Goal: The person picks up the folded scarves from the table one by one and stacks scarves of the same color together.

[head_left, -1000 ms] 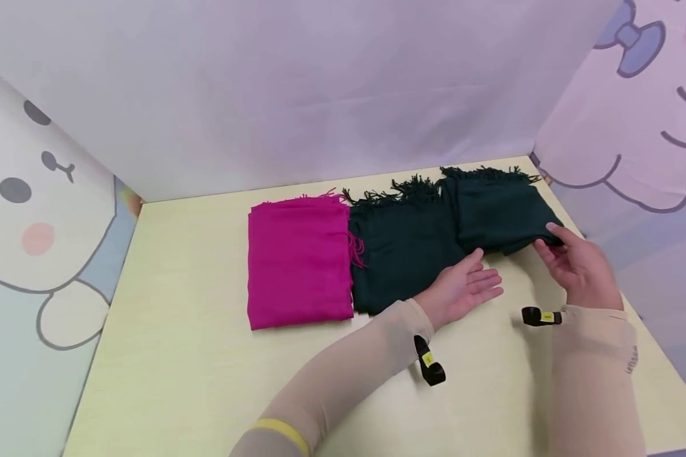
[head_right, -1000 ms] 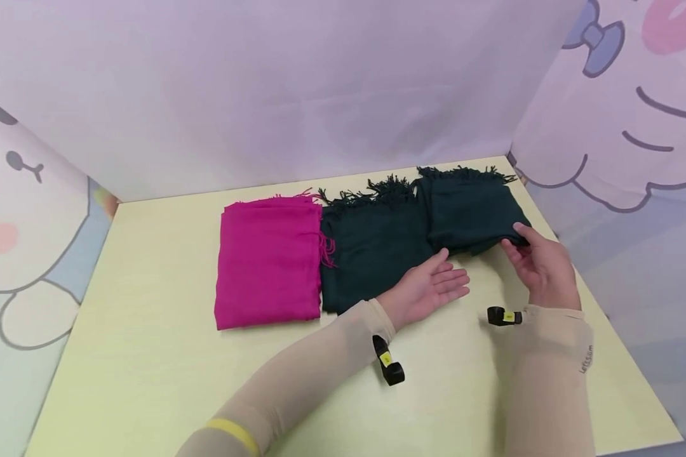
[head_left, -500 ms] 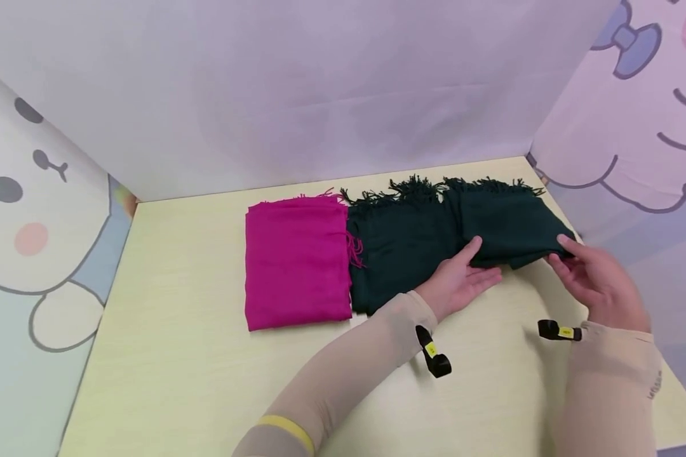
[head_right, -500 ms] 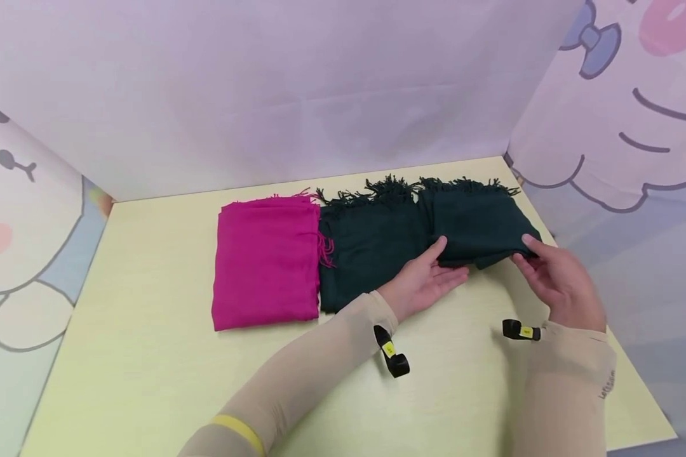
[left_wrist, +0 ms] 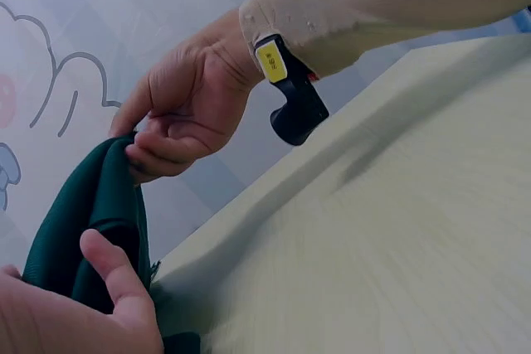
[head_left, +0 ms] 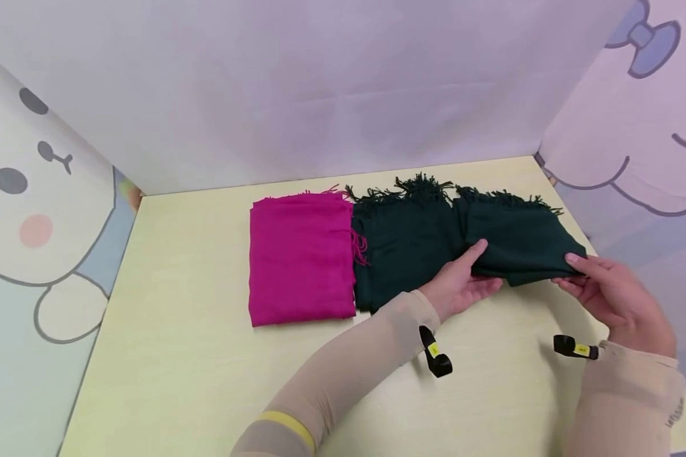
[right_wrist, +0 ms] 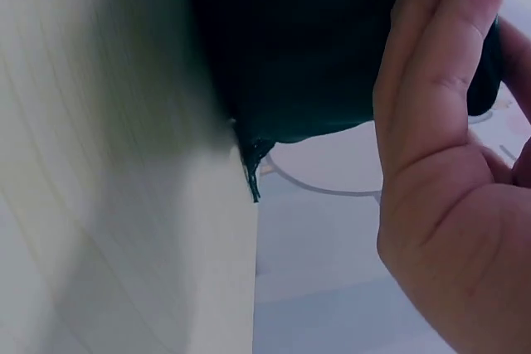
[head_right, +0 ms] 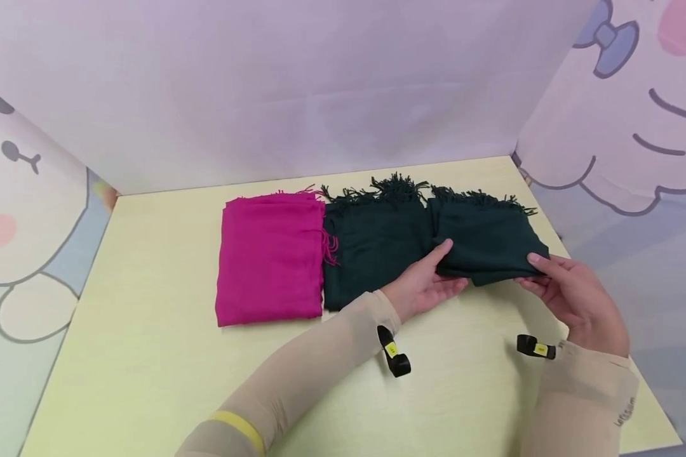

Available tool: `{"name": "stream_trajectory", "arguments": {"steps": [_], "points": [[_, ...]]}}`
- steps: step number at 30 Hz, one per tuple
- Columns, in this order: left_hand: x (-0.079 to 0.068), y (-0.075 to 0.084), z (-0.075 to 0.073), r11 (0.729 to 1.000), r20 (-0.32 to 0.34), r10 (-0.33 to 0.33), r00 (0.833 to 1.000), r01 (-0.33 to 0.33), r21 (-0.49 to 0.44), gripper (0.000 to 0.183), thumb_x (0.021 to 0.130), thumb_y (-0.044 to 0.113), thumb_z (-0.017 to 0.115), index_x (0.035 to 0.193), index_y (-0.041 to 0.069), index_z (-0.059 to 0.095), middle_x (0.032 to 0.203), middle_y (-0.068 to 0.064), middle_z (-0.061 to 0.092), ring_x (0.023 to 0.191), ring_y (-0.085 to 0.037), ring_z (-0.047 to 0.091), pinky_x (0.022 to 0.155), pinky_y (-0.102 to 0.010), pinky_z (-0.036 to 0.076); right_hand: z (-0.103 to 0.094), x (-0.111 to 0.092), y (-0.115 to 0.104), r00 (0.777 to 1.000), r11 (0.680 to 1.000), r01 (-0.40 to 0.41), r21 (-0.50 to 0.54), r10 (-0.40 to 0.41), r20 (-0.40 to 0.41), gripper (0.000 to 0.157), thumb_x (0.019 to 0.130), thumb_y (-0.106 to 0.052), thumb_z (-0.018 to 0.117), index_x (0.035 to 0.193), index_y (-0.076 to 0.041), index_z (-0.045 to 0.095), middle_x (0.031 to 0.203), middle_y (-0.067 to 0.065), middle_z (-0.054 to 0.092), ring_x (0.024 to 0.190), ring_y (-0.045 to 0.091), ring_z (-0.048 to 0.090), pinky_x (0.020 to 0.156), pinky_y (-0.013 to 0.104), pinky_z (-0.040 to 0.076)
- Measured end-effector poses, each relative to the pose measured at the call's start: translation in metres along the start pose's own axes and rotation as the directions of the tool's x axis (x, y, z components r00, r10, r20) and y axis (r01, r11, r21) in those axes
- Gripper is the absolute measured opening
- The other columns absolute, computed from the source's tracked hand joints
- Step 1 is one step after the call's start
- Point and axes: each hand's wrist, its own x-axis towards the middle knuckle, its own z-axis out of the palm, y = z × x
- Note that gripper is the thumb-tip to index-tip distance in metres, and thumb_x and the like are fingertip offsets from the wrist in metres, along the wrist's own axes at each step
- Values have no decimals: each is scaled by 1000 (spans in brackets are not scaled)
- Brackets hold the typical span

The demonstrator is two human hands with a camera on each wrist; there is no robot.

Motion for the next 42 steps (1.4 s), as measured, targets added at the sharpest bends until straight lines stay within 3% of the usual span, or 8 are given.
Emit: {"name": "stream_trajectory", "arguments": {"steps": [6,10,14,19,23,30,35,42], "points": [[-1,2,-3,999,37,25,999,-26,42,24,93,22,71,103,2,64,85,-22,67,68,-22,62,68,-27,54,3,-1,7,994,996,84,4,-84,69,43,105,6,27,113,11,69,105,23,72,89,37,73,82,41,59],[-6,5,-2,998,106,50,993,-53,26,18,96,15,67,105,1,62,87,-20,67,71,-23,64,73,-28,55,10,-4,10,983,985,173,-4,-173,57,42,105,7,28,112,12,68,101,24,73,84,36,74,79,40,60],[-16,12,0,992,168,88,982,-103,79,14,98,16,64,107,5,61,87,-17,68,73,-23,65,77,-30,55,19,-7,12,964,964,265,-38,-264,34,39,104,8,30,112,12,68,97,23,73,81,32,74,75,38,60],[-28,23,0,976,212,147,966,-176,126,14,99,17,63,110,9,59,98,-12,68,79,-23,66,85,-35,55,28,-7,13,942,944,329,-6,-328,66,38,103,10,30,116,14,66,98,24,73,82,33,74,77,39,60],[-33,29,-1,976,250,155,956,-188,113,15,99,15,63,112,9,58,104,-10,67,84,-24,66,91,-39,54,33,-7,14,923,928,371,28,-372,94,39,102,12,29,118,16,63,100,26,72,86,36,74,80,41,59],[-43,35,-8,972,347,170,922,-215,96,7,100,13,60,107,10,60,97,-8,68,83,-22,66,84,-33,55,44,-6,17,882,893,449,33,-448,145,37,101,16,29,127,19,55,106,28,70,91,38,73,84,41,58],[-50,43,-10,964,404,192,894,-250,95,4,101,14,59,103,12,62,93,-8,68,81,-18,67,77,-27,54,57,-4,16,866,877,480,5,-475,158,36,101,14,31,130,21,51,107,27,69,92,36,72,88,39,57],[-63,55,-15,956,425,236,874,-287,60,7,101,14,58,108,12,61,100,-8,68,85,-20,67,87,-31,54,80,6,11,853,861,508,-14,-501,147,35,100,15,34,131,21,49,105,26,69,89,34,73,87,39,58]]}}
